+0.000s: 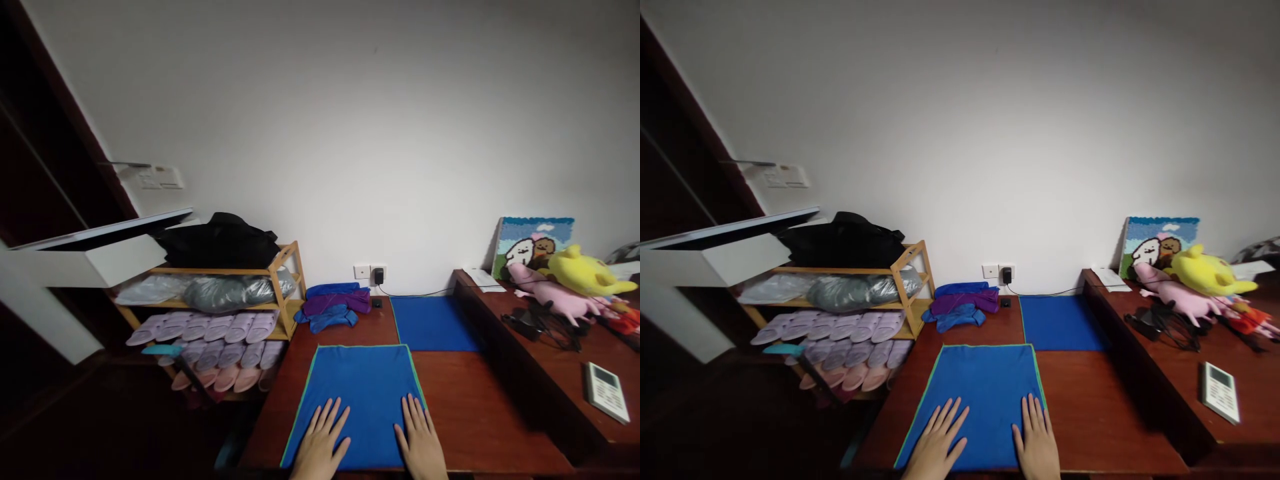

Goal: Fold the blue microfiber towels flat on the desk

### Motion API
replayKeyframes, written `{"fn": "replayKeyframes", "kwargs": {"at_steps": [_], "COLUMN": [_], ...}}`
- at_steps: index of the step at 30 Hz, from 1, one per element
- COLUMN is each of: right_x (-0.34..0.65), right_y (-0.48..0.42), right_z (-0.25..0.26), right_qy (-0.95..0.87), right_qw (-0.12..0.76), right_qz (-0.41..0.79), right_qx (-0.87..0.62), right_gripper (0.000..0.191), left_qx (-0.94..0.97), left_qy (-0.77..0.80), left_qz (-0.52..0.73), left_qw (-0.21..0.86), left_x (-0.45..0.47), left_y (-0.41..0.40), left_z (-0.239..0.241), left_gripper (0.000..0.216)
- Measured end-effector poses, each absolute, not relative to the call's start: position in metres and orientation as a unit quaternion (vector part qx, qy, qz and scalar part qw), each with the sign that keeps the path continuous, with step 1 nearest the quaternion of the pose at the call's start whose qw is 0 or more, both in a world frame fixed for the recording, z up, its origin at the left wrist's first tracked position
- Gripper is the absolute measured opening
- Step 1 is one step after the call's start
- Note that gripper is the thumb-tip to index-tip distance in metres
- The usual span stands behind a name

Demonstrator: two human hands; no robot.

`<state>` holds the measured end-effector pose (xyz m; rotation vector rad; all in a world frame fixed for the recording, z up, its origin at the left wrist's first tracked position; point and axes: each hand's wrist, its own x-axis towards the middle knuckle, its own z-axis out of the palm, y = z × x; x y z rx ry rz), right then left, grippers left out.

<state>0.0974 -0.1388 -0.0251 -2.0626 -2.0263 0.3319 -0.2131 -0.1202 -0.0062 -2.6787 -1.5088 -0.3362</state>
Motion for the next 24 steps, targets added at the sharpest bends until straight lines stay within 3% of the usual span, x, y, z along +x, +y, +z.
{"fn": "replayKeyframes", "kwargs": {"at_steps": [6,11,18,24], "right_x": [0.078,0.063,0.095,0.074], "right_y": [-0.112,-0.089,-0.094,-0.054], "right_z": [-0.005,-0.001,-0.036,-0.014], "right_qy": [-0.718,-0.732,-0.673,-0.671], "right_qw": [0.153,0.108,0.113,0.148], "right_qz": [0.096,0.131,0.1,0.071], "right_qx": [-0.672,-0.66,-0.724,-0.723], "right_gripper": [0.073,0.072,0.081,0.076], "left_qx": [-0.862,-0.866,-0.813,-0.752], "left_qy": [-0.488,-0.485,-0.571,-0.646], "left_qz": [-0.139,-0.122,-0.115,-0.13], "left_qw": [0.011,-0.015,-0.007,0.021], "left_x": [-0.177,-0.125,-0.193,-0.205], "left_y": [-0.106,-0.082,-0.085,-0.055], "left_z": [0.002,-0.001,-0.029,-0.013], "left_gripper": [0.057,0.055,0.055,0.055]}}
